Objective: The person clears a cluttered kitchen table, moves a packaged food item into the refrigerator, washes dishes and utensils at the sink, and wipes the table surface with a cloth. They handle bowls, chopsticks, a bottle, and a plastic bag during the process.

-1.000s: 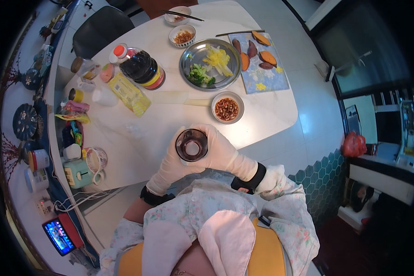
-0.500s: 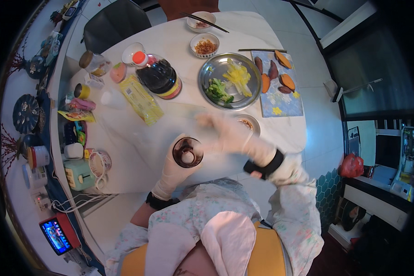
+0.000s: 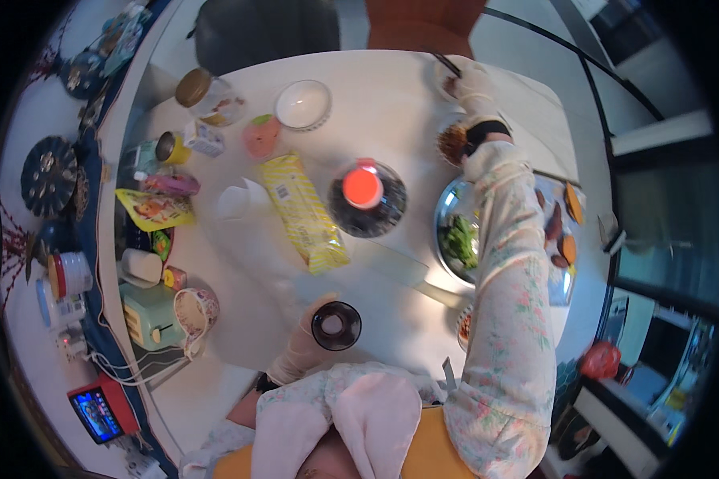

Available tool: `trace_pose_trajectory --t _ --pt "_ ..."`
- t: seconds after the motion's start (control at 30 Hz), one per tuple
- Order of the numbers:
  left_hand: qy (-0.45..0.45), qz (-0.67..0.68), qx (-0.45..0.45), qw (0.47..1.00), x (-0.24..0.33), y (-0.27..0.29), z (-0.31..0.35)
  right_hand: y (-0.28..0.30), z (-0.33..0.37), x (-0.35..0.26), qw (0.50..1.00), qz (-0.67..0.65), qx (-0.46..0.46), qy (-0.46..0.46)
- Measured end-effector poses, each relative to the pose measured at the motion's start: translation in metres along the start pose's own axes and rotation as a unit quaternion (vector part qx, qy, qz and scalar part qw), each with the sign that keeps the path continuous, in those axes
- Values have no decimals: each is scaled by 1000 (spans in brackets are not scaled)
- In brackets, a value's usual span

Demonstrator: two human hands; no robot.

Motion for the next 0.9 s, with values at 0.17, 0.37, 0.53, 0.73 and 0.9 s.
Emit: trace_pose_trajectory --t 0.17,0.37,0.53,0.73,0.9 --pt "46 49 -5 998 -4 4 -14 -20 -25 11 989 147 -18 -6" --pt "6 16 1 1000 14 10 -30 72 -17 40 915 385 106 -61" --pt "29 39 1 999 11 8 -31 56 2 107 936 216 -98 -259" --pt "25 42 32 998 7 12 -28 30 13 102 962 11 -91 -257" --pt "21 47 27 998 9 16 -24 27 10 71 953 68 -99 -280"
Point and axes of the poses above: each hand's wrist, its own z-axis away from the middle knuckle, its own y-axis out of the back of the hand, x = y × z, the point moved 9 cm from there along -z, towards the middle knuckle, and after that the axes turned 9 degrees about x, right-handed, at the moved point
